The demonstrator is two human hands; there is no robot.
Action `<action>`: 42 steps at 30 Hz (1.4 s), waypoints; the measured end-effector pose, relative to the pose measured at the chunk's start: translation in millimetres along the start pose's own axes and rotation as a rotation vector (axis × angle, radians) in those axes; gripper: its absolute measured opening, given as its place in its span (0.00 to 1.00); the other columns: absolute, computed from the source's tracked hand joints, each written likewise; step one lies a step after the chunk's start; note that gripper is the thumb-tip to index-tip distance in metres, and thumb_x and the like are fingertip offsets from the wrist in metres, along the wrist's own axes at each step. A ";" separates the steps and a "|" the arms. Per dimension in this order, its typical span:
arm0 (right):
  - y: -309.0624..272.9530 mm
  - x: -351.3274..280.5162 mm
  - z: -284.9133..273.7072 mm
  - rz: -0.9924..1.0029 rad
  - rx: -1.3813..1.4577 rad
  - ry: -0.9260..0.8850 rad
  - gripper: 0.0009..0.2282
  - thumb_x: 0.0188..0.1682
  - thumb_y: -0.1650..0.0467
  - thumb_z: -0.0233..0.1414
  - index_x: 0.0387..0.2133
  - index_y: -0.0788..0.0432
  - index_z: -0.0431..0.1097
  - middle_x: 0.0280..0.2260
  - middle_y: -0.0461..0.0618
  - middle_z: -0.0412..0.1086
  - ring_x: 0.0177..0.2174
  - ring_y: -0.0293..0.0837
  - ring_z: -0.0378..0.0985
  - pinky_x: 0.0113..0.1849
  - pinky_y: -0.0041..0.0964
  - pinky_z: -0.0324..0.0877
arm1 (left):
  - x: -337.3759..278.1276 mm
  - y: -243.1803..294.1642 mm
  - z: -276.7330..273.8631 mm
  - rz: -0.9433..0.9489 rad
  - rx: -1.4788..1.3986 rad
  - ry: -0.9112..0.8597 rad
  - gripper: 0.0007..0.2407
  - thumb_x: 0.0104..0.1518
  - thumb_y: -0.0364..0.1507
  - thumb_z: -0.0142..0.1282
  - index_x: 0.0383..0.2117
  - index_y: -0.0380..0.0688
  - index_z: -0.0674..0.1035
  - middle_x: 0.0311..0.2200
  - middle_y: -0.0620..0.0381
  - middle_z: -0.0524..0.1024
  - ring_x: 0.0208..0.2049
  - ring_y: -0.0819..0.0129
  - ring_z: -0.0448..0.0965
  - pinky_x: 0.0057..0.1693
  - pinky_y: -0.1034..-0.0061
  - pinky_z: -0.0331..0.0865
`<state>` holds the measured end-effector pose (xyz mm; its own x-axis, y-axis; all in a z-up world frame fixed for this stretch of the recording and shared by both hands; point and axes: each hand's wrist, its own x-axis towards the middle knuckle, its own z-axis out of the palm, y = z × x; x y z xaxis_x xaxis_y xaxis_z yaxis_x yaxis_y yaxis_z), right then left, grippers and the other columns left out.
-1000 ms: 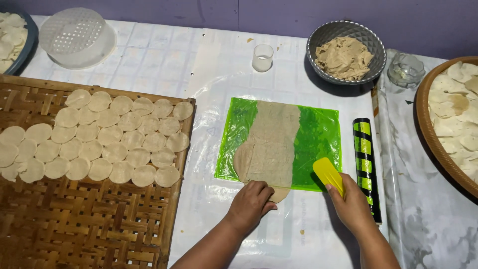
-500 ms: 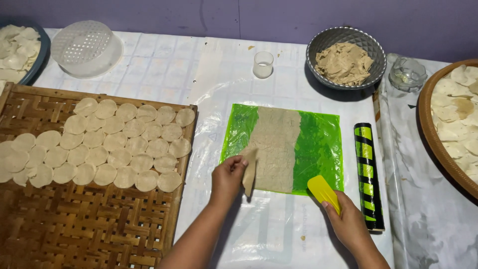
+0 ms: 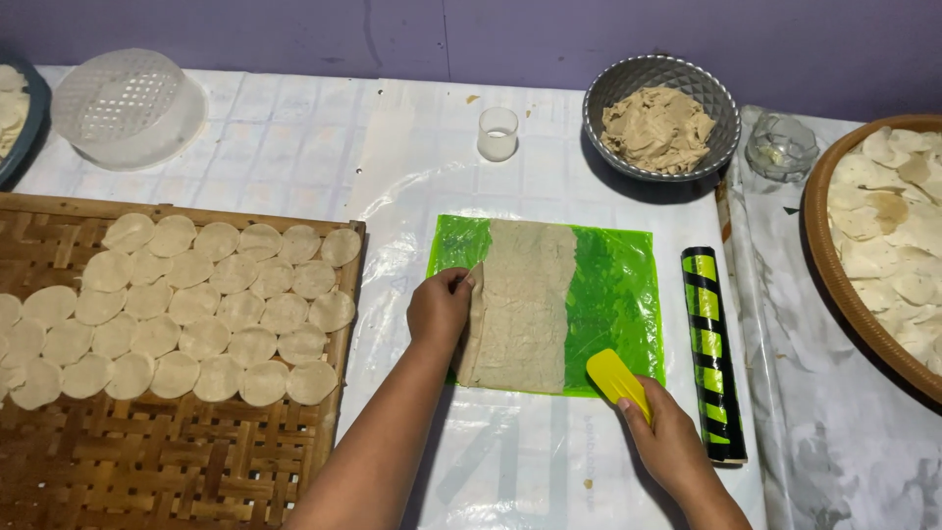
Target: Rolling out dough on a mat and arranging small pastry disks on a woven wooden tray for drying.
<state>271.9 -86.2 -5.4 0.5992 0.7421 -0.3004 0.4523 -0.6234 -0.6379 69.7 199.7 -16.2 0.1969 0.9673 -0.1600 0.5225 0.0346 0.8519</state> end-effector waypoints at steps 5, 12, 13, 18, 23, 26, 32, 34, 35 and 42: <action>30.8 11.0 7.6 -0.260 -0.086 0.260 0.24 0.52 0.71 0.47 0.64 0.63 0.57 0.50 0.69 0.69 0.48 0.66 0.75 0.48 0.52 0.70 | -3.2 6.2 -7.1 0.054 0.176 0.073 0.10 0.54 0.32 0.62 0.42 0.49 0.84 0.35 0.50 0.82 0.37 0.54 0.82 0.43 0.63 0.74; -32.8 0.9 -26.1 0.156 -0.501 0.265 0.24 0.55 0.64 0.49 0.64 0.55 0.58 0.50 0.64 0.67 0.42 0.65 0.77 0.40 0.61 0.74 | -6.1 0.1 -7.3 0.149 0.169 0.109 0.07 0.56 0.28 0.61 0.39 0.45 0.83 0.38 0.49 0.82 0.39 0.53 0.82 0.45 0.63 0.74; -43.1 -2.8 -33.9 0.169 -0.553 0.256 0.20 0.54 0.60 0.51 0.59 0.52 0.66 0.50 0.59 0.69 0.47 0.63 0.77 0.42 0.62 0.74 | -6.6 0.7 -9.2 0.140 0.158 0.097 0.08 0.57 0.28 0.61 0.41 0.46 0.83 0.38 0.48 0.82 0.40 0.53 0.83 0.46 0.63 0.74; 16.7 32.0 -56.9 0.099 -0.618 0.532 0.25 0.47 0.59 0.58 0.56 0.57 0.69 0.50 0.64 0.68 0.48 0.66 0.74 0.45 0.58 0.71 | -6.7 -16.2 -17.8 0.143 0.019 0.060 0.12 0.58 0.26 0.56 0.49 0.46 0.80 0.41 0.47 0.83 0.41 0.56 0.85 0.48 0.66 0.76; 23.0 49.6 -75.1 0.380 -0.413 0.147 0.26 0.47 0.60 0.61 0.55 0.62 0.71 0.49 0.66 0.75 0.51 0.63 0.77 0.51 0.55 0.72 | -21.9 -27.4 -47.5 0.196 -0.120 0.027 0.14 0.60 0.25 0.52 0.52 0.44 0.77 0.44 0.48 0.83 0.42 0.60 0.86 0.48 0.68 0.78; -26.2 25.5 -65.7 0.087 -0.412 0.286 0.26 0.48 0.62 0.60 0.58 0.60 0.67 0.52 0.64 0.69 0.52 0.63 0.73 0.51 0.55 0.70 | -44.7 -20.1 -74.4 0.201 -0.060 0.101 0.13 0.62 0.26 0.52 0.53 0.44 0.78 0.46 0.46 0.81 0.46 0.59 0.85 0.50 0.68 0.77; -129.6 -1.8 -4.4 -0.557 -0.480 0.121 0.29 0.38 0.68 0.62 0.58 0.52 0.66 0.46 0.56 0.69 0.47 0.58 0.71 0.48 0.52 0.66 | -88.3 -10.5 -86.5 0.561 0.101 0.279 0.14 0.65 0.21 0.44 0.54 0.45 0.77 0.65 0.44 0.68 0.72 0.48 0.59 0.68 0.55 0.65; -140.8 0.0 19.7 -0.621 -0.506 0.073 0.28 0.39 0.68 0.61 0.57 0.50 0.66 0.46 0.53 0.69 0.48 0.55 0.69 0.50 0.52 0.62 | -92.6 -9.8 -84.1 0.699 0.296 0.202 0.17 0.64 0.23 0.44 0.59 0.46 0.75 0.68 0.45 0.64 0.74 0.47 0.53 0.74 0.49 0.50; -136.8 2.5 29.5 -0.623 -0.506 0.070 0.28 0.39 0.68 0.61 0.57 0.50 0.66 0.46 0.53 0.69 0.48 0.55 0.69 0.50 0.52 0.62 | -92.1 -15.0 -81.1 0.696 0.297 0.204 0.17 0.64 0.23 0.44 0.59 0.46 0.75 0.68 0.45 0.64 0.74 0.47 0.53 0.74 0.49 0.50; -120.0 15.3 76.9 -0.649 -0.587 0.118 0.31 0.45 0.62 0.52 0.65 0.51 0.56 0.59 0.48 0.61 0.59 0.47 0.59 0.58 0.76 0.37 | -75.9 -29.7 -65.1 0.629 0.555 0.000 0.21 0.66 0.31 0.39 0.64 0.34 0.66 0.70 0.40 0.55 0.73 0.46 0.48 0.73 0.56 0.43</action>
<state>176.0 18.9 12.0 0.1561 0.9836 0.0902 0.9738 -0.1379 -0.1807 -14.7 141.6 3.1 0.5884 0.7646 0.2631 0.6472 -0.6404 0.4135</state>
